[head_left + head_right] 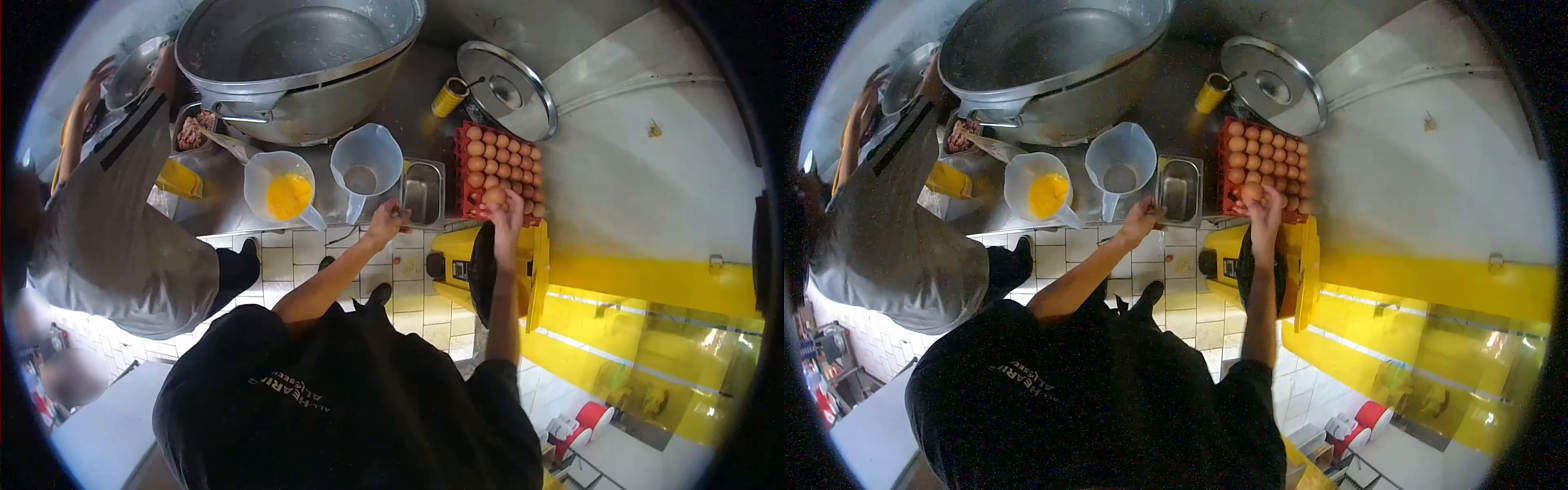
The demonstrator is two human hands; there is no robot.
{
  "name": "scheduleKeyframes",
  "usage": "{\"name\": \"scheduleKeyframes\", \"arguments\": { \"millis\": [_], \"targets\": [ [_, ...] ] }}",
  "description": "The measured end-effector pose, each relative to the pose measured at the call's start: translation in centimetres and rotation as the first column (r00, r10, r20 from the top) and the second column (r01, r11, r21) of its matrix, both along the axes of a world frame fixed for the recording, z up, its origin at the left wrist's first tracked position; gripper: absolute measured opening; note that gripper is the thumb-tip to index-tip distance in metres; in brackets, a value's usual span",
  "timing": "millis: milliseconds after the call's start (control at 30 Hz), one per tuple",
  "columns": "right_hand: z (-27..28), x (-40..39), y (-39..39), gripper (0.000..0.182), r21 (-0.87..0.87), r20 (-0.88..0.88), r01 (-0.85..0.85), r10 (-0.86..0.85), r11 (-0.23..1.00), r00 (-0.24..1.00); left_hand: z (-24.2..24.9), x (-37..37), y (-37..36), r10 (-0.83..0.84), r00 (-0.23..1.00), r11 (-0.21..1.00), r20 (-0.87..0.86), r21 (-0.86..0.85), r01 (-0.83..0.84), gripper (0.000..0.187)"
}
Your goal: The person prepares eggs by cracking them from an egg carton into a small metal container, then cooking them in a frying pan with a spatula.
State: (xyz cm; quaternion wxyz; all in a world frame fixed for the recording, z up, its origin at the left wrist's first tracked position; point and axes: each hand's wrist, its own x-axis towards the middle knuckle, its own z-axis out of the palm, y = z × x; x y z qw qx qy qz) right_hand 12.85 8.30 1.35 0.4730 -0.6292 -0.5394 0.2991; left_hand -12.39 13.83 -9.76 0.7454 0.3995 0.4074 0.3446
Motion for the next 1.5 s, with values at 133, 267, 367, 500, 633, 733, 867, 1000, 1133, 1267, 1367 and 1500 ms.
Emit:
{"name": "scheduleKeyframes", "arguments": {
  "millis": [133,267,367,500,633,733,867,1000,1133,1267,1367,1500],
  "targets": [
    [-3.6,-3.5,-5.0,0.036,0.028,-0.886,0.390,-0.157,0.920,0.435,3.1,-1.6,-3.5,-0.099,0.984,0.995,0.150,-0.016,0.103,0.018],
    [-4.5,-7.4,-7.4,0.032,-0.170,-0.917,0.607,-0.350,0.777,0.191,5.4,-0.5,-6.3,-0.201,0.979,0.979,0.027,0.025,0.201,0.018],
    [-4.6,-6.9,-8.2,0.023,0.175,-0.259,0.679,-0.633,0.712,0.730,5.0,1.5,-8.0,-0.269,0.963,0.958,-0.029,0.090,0.271,0.018],
    [-3.8,-3.3,-11.4,0.021,0.023,-0.644,0.910,-0.690,0.414,0.330,7.9,3.9,-9.9,-0.356,0.934,0.933,-0.030,0.055,0.357,0.015],
    [-4.8,-1.3,-13.7,0.014,0.175,-0.356,0.648,-0.566,0.741,0.744,7.2,7.3,-12.2,-0.399,0.914,0.914,-0.070,0.052,0.403,0.016],
    [-4.8,1.0,-15.8,0.016,0.049,-0.582,0.892,-0.714,0.449,0.390,7.3,10.2,-13.4,-0.381,0.924,0.924,-0.041,-0.055,0.379,0.016],
    [-5.7,3.0,-17.2,0.014,0.192,-0.329,0.650,-0.576,0.735,0.748,7.5,12.7,-14.8,-0.446,0.890,0.895,-0.091,-0.032,0.445,0.017],
    [-4.5,6.0,-18.7,0.019,0.073,-0.522,0.835,-0.692,0.546,0.498,8.7,14.9,-16.0,-0.473,0.856,0.874,-0.211,0.013,0.486,0.016],
    [-1.5,9.1,-18.8,0.030,0.226,0.026,0.537,-0.557,0.812,0.830,5.3,18.6,-17.1,-0.435,0.887,0.899,-0.152,-0.014,0.438,0.016],
    [-2.5,13.1,-18.3,0.043,0.071,0.477,0.022,-0.053,0.997,0.877,7.9,20.7,-18.3,-0.454,0.875,0.890,-0.171,-0.027,0.456,0.016],
    [-3.7,14.2,-17.7,0.041,-0.063,0.563,0.061,-0.015,0.996,0.827,7.5,21.9,-18.9,-0.452,0.864,0.888,-0.222,-0.015,0.460,0.018],
    [-3.7,15.1,-17.2,0.044,-0.119,0.681,0.132,-0.016,0.984,0.732,3.3,24.7,-18.9,-0.428,0.884,0.898,-0.189,0.021,0.439,0.020]
  ]
}}
